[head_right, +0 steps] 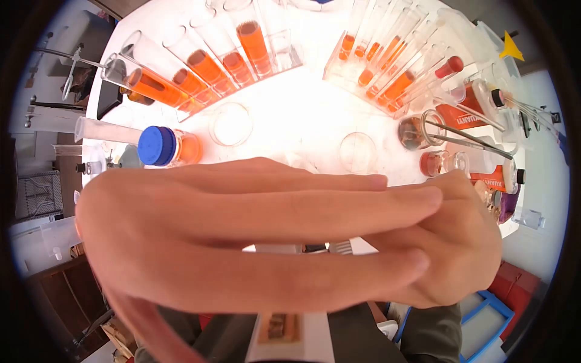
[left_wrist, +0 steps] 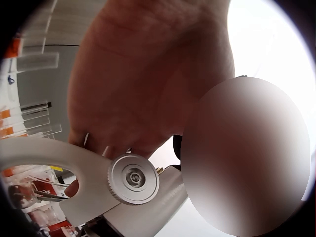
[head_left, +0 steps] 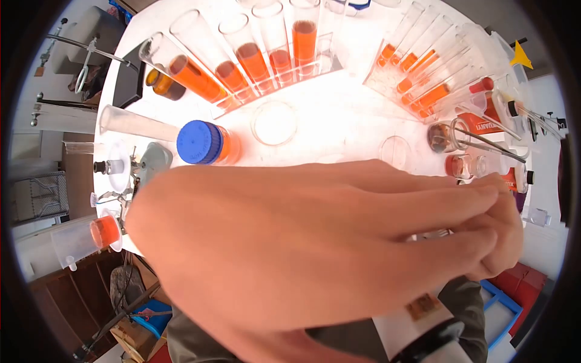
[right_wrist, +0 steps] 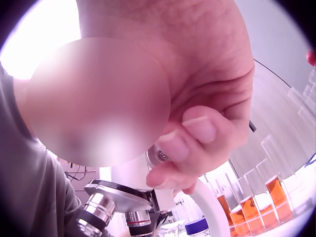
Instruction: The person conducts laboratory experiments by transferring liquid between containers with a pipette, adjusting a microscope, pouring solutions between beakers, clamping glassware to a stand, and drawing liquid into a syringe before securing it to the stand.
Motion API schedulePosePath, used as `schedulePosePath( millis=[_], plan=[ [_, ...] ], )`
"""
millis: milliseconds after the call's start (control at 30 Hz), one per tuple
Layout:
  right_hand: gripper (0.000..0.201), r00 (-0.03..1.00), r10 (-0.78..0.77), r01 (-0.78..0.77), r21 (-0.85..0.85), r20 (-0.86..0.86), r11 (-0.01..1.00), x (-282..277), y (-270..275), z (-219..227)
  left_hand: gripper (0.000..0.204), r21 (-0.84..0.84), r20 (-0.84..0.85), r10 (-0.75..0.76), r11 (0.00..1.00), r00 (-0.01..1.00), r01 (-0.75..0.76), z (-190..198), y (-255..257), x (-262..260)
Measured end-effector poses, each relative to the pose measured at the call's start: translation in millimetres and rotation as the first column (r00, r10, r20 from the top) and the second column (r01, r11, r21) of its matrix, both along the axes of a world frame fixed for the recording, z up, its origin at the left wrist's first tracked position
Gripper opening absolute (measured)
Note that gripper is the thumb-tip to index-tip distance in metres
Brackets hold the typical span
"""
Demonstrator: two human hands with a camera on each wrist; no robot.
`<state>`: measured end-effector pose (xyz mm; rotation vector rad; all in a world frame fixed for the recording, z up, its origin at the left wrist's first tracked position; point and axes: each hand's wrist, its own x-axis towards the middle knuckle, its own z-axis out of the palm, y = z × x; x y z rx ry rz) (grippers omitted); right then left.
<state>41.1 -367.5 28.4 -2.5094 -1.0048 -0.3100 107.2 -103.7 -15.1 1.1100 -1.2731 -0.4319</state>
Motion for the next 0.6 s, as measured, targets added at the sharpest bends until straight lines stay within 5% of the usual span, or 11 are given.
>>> schedulePosePath(
  millis=[100, 167, 200, 300, 333, 400, 600],
  plan=[
    [0.036, 0.999, -0.046, 0.046, -0.033, -0.001, 0.998, 0, -4, 7, 0.075, 0.001, 0.041, -0.008, 1.000, 0.999, 0.008, 15, 0, 4],
    [0.038, 0.969, 0.143, -0.169, -0.120, -0.203, 0.978, 14, -7, 18, 0.075, 0.006, 0.064, -0.011, 1.000, 0.998, 0.011, 24, -1, 6],
    [0.041, 0.954, 0.212, -0.219, -0.009, -0.214, 0.976, 19, -7, 13, 0.075, 0.006, 0.077, -0.014, 1.000, 0.997, 0.014, 30, -1, 7],
    [0.057, 0.939, 0.132, -0.163, -0.072, -0.318, 0.984, 15, -8, 10, 0.082, 0.131, 0.161, -0.106, 0.988, 0.981, 0.085, 44, -6, 13],
    [0.044, 0.923, 0.272, -0.269, 0.046, -0.273, 0.962, 23, -4, 14, 0.090, 0.258, 0.211, -0.197, 0.956, 0.957, 0.139, 48, -7, 18],
    [0.045, 0.928, 0.269, -0.266, 0.045, -0.257, 0.963, 24, 0, 17, 0.107, 0.347, 0.229, -0.266, 0.921, 0.937, 0.177, 52, -9, 23],
    [0.044, 0.952, 0.279, -0.273, 0.061, -0.127, 0.960, 24, 1, 12, 0.109, 0.249, 0.205, -0.219, 0.954, 0.954, 0.166, 46, -9, 20]
  ],
)
